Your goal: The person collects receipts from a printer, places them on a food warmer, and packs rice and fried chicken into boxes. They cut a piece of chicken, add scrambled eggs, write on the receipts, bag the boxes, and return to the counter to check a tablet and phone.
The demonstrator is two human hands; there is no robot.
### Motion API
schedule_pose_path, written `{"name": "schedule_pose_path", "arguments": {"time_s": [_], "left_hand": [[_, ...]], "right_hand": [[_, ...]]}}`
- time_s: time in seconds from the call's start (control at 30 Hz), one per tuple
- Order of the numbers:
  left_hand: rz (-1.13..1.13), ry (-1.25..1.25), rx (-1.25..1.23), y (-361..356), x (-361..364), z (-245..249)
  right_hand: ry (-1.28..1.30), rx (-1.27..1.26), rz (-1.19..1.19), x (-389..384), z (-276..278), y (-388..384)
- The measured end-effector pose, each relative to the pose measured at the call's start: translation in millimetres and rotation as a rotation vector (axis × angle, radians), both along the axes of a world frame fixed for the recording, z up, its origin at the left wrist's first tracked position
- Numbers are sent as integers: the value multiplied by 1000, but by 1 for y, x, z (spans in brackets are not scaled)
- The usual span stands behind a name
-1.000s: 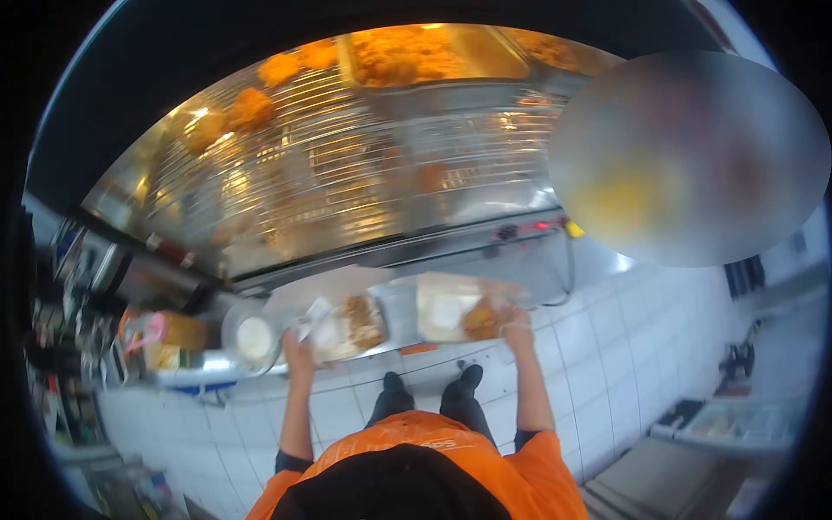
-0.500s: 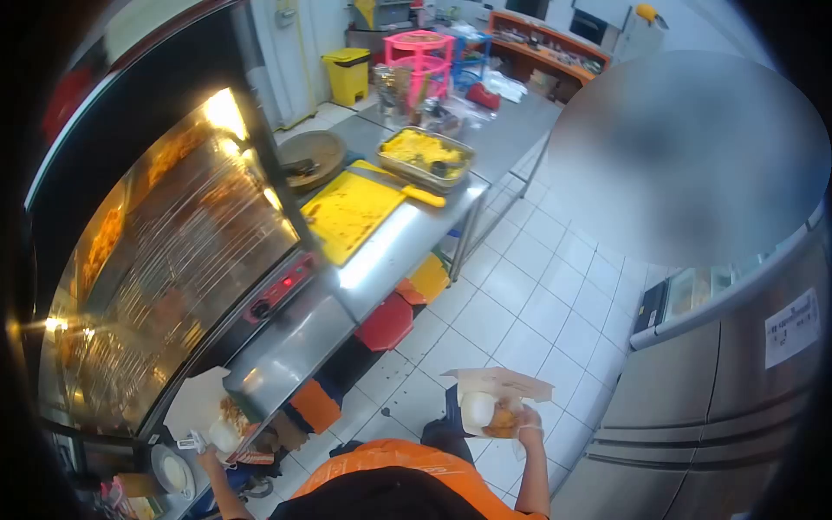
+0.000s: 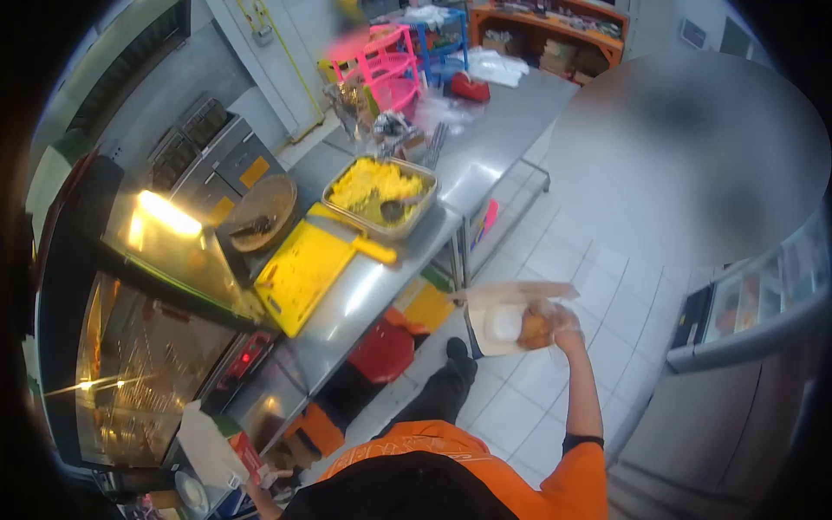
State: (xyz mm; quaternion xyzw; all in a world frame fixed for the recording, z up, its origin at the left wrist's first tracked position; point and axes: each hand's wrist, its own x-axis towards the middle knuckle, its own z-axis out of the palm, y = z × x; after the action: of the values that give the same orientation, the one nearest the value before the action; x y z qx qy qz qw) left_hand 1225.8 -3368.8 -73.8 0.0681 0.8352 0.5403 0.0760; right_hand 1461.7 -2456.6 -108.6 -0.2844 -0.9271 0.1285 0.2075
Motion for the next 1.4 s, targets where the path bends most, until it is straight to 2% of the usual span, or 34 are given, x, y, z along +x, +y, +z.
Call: {"name": "schedule_pose_path", "arguments": {"time_s": [0.03, 0.1, 0.17, 0.2, 0.23, 0.33, 0.37, 0.4, 0.43, 0.47, 0.5, 0.53, 0.57, 0.6, 0.63, 0.67, 0.7, 0.73, 0.77, 0.83, 0.87, 0.93, 1.0, 1.03, 1.07, 1.13, 1.17, 1.2, 1.23, 1.27, 1.3, 1.33, 1.4], "left_hand": [[212, -112, 15, 26, 0, -3], [438, -183, 56, 93, -18, 29], [478, -156, 53, 155, -44, 71], [470, -135, 36, 187, -60, 96], [440, -106, 19, 219, -82, 115], [290, -15, -42, 348, -161, 166], [315, -32, -66, 451, -167, 228], [130, 105, -292, 465, -202, 200], [168, 58, -131, 565, -209, 238], [87, 56, -112, 636, -219, 255], [-6, 46, 34, 671, -247, 209], [-137, 115, 5, 731, -265, 199], [-132, 8, 23, 784, -275, 184], [-34, -68, 44, 845, -272, 190], [-62, -120, 63, 891, -282, 170], [-53, -101, 76, 932, -294, 125], [-40, -85, 99, 970, -304, 89], [14, -96, 124, 998, -304, 78], [10, -109, 83, 1020, -306, 71], [26, -137, 23, 1047, -302, 70], [5, -133, -62, 1056, -298, 74], [25, -148, -153, 1068, -291, 86], [98, 51, 263, 1066, -277, 92], [68, 228, 221, 1054, -269, 91], [134, 219, 200, 1039, -256, 96], [202, 117, 368, 1006, -223, 123], [374, 190, 19, 985, -209, 138], [393, 566, -461, 947, -198, 120], [696, 199, -181, 927, -182, 139], [959, 205, 213, 912, -175, 160], [1102, 196, 233, 883, -165, 151], [1240, 192, 255, 855, -160, 134], [1263, 137, 292, 822, -155, 103]], "right_hand": [[18, 20, 6, -36, 18, 34], [-17, -464, -157, -106, 75, 76], [-53, -362, -107, -158, 102, 128], [-122, -292, -47, -171, 101, 149], [-12, -384, -89, -193, 85, 184], [-32, -270, -64, -244, 114, 258], [-45, -271, -51, -257, 111, 290], [-7, -288, -33, -272, 96, 334], [35, -304, -10, -288, 88, 368], [31, -302, 15, -299, 101, 389], [-21, -335, 12, -310, 127, 410], [-71, -362, 14, -327, 152, 430], [-117, -327, 25, -345, 162, 455], [-171, -293, 40, -358, 164, 483], [-128, -374, 98, -371, 135, 530], [-84, -442, 159, -394, 109, 577], [-156, -241, 133, -417, 106, 598], [-218, -47, 100, -434, 103, 617], [-233, -35, 140, -453, 101, 637], [-702, 217, 289, -479, 91, 659], [-709, 212, 321, -485, 87, 662], [-251, 198, 150, -492, 96, 650], [740, -230, 15, -523, 43, 672], [683, -84, -21, -517, 103, 610], [630, 63, -65, -510, 181, 534], [685, -143, 146, -517, 148, 493], [958, -215, 593, -522, 129, 448], [679, 248, 798, -516, 164, 399], [753, -479, 1015, -516, 181, 335], [355, -396, 1184, -513, 232, 284], [214, -532, 1403, -524, 231, 235], [150, -464, 1555, -526, 227, 196], [-129, -259, 1455, -524, 216, 127]]}}
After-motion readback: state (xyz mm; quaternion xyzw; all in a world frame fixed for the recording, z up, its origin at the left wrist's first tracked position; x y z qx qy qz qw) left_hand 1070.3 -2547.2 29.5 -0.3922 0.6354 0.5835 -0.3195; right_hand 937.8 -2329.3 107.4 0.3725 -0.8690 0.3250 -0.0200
